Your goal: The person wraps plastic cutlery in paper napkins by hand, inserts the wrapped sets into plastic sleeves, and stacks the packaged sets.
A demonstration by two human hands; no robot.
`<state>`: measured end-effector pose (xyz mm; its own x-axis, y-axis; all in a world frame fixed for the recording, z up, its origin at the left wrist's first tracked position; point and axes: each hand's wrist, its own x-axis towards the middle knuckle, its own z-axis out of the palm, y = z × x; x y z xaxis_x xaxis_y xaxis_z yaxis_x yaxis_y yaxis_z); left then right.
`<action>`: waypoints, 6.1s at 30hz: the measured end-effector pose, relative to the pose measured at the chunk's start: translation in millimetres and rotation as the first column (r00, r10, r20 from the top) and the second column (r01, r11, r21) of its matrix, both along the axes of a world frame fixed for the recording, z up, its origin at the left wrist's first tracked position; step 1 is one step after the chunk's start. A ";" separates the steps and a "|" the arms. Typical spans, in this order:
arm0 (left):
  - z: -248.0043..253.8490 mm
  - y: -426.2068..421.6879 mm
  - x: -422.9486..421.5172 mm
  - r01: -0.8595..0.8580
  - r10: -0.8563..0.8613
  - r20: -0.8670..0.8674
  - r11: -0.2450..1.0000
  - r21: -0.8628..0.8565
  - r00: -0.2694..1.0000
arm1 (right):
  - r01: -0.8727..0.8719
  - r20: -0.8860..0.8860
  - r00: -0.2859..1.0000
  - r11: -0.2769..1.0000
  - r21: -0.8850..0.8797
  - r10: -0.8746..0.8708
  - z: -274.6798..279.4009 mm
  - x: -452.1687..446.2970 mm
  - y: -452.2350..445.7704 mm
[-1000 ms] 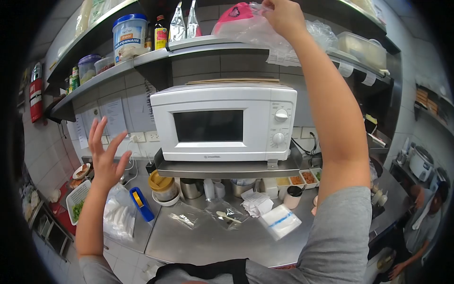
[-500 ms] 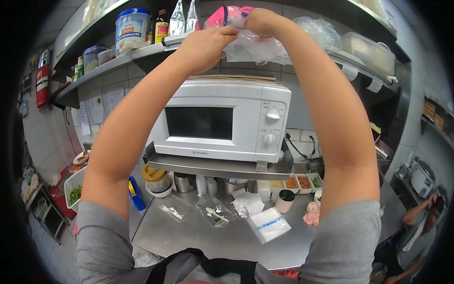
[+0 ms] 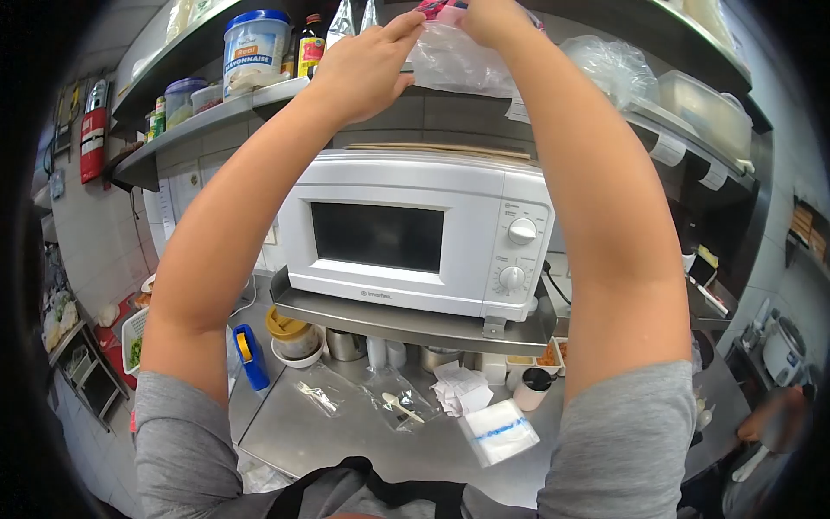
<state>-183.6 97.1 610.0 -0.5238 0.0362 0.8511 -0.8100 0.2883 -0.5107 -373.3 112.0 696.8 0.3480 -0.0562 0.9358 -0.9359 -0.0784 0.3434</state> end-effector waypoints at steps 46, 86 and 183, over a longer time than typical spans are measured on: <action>-2.6 -4.8 4.6 0.120 -0.118 0.019 0.977 -0.179 0.993 | -0.057 0.102 0.993 0.993 -0.101 0.067 -18.5 10.5 -3.4; -6.2 -30.9 -5.4 0.223 -0.221 -0.076 0.975 0.017 0.972 | -0.710 -0.237 0.684 0.556 -0.431 0.690 -73.9 14.9 52.1; -583.9 -44.9 102.3 0.511 -0.206 -0.471 0.256 0.820 0.858 | -0.411 0.605 0.681 0.468 0.782 -0.413 -684.1 -15.4 175.3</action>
<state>-81.3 52.2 26.1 -0.4719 -0.6869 0.5527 -0.5230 0.7228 0.4517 -388.6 287.4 12.6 -0.3073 -0.9011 0.3058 -0.8129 0.0815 -0.5767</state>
